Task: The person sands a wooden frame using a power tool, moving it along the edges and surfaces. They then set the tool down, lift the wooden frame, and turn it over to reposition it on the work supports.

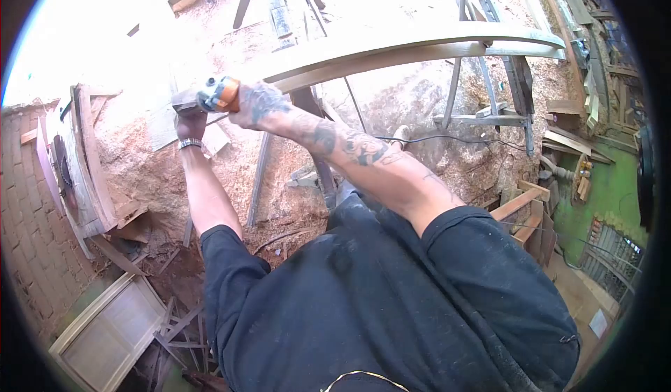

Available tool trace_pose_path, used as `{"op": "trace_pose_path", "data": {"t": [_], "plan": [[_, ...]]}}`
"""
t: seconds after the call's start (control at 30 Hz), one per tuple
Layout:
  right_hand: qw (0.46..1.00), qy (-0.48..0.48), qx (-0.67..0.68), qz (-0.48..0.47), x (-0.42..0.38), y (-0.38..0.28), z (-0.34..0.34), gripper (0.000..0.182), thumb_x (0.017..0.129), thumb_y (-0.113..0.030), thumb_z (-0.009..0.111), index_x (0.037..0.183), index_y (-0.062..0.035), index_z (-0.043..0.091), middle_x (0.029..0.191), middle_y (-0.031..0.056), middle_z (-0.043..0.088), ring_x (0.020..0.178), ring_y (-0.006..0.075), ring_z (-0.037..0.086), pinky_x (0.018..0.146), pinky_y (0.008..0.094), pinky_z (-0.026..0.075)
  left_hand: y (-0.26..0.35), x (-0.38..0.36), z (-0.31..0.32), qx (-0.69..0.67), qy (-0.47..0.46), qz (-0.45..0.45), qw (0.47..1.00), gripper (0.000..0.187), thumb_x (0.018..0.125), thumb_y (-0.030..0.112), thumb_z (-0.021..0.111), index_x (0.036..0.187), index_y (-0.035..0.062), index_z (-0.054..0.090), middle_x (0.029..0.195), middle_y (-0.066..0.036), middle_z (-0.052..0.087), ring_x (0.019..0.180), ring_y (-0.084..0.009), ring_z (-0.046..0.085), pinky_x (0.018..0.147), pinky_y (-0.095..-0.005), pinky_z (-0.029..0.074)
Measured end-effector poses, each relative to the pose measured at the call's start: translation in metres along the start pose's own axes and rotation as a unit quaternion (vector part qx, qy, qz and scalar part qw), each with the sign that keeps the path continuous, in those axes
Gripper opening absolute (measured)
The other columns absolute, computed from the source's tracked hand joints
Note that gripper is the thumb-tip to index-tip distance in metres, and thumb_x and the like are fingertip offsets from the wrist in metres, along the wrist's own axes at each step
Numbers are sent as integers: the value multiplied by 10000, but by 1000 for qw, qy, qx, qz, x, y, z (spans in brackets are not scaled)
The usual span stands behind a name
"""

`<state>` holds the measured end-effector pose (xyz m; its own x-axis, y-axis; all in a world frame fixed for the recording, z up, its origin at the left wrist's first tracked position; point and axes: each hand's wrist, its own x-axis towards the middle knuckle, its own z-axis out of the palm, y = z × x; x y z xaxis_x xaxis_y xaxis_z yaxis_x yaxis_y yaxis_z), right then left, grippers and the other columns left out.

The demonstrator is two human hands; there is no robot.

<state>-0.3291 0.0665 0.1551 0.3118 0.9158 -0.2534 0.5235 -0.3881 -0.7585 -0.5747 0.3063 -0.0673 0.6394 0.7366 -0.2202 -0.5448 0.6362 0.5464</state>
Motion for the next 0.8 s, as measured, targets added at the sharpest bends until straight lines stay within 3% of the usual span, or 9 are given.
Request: {"op": "trace_pose_path", "data": {"t": [0.07,0.13,0.2,0.3,0.37,0.53,0.63,0.67,0.8], "plan": [[999,11,-19,40,0,28,-13,434,791,-288,765,1099,13,713,997,258,755,959,383,762,853,447,621,4,2,-14,-87,-125,-51,987,510,1079,408,430,1414,61,595,1437,-151,640,1342,-348,582,1171,-553,425],[997,47,13,58,-1,66,-37,434,822,-343,759,1089,-2,731,968,236,760,942,396,759,830,454,612,4,18,-68,431,-96,146,885,537,1070,431,439,1393,41,616,1451,-166,628,1354,-356,570,1173,-561,421],[992,120,-6,31,-1,121,-54,422,834,-370,745,1051,-8,753,937,228,763,942,398,754,844,460,599,3,9,-29,-109,-113,-51,986,569,1062,459,436,1401,38,615,1460,-182,618,1366,-377,557,1179,-573,414],[986,160,22,29,-24,163,-108,359,825,-326,721,1052,-51,759,967,198,774,970,370,755,871,433,599,-5,7,8,72,224,54,970,507,1082,398,396,1403,67,608,1462,-149,626,1348,-351,581,1145,-565,457],[974,196,-58,93,-43,179,-155,326,818,-306,703,1054,-93,776,974,164,787,957,346,765,856,410,613,4,17,-56,-77,-146,-13,986,511,1082,403,397,1398,63,613,1449,-163,633,1334,-355,593,1121,-562,487],[927,326,-110,149,-64,319,-246,639,767,-404,772,1248,0,658,1026,212,772,994,364,765,891,421,611,7,10,-56,-25,-85,21,996,493,1080,366,404,1409,56,602,1459,-153,626,1345,-344,588,1126,-563,484],[889,244,-141,362,-77,332,-310,758,772,-460,788,1323,33,624,1134,231,749,1093,351,736,972,402,580,2,13,-58,-68,-146,17,987,507,1081,368,393,1435,56,579,1490,-154,601,1374,-340,564,1155,-558,460],[884,245,-174,358,-76,333,-314,792,769,-467,791,1344,46,609,1174,254,733,1132,360,720,997,408,567,-8,6,-1,60,230,88,967,524,1082,386,388,1452,61,567,1510,-149,584,1393,-336,545,1185,-556,421],[906,257,-175,287,-63,318,-273,760,767,-469,790,1290,66,653,1194,288,719,1164,386,706,1008,429,558,-4,11,-52,-92,-112,3,989,508,1068,405,424,1409,80,616,1471,-156,617,1352,-358,577,1167,-571,436]]}}
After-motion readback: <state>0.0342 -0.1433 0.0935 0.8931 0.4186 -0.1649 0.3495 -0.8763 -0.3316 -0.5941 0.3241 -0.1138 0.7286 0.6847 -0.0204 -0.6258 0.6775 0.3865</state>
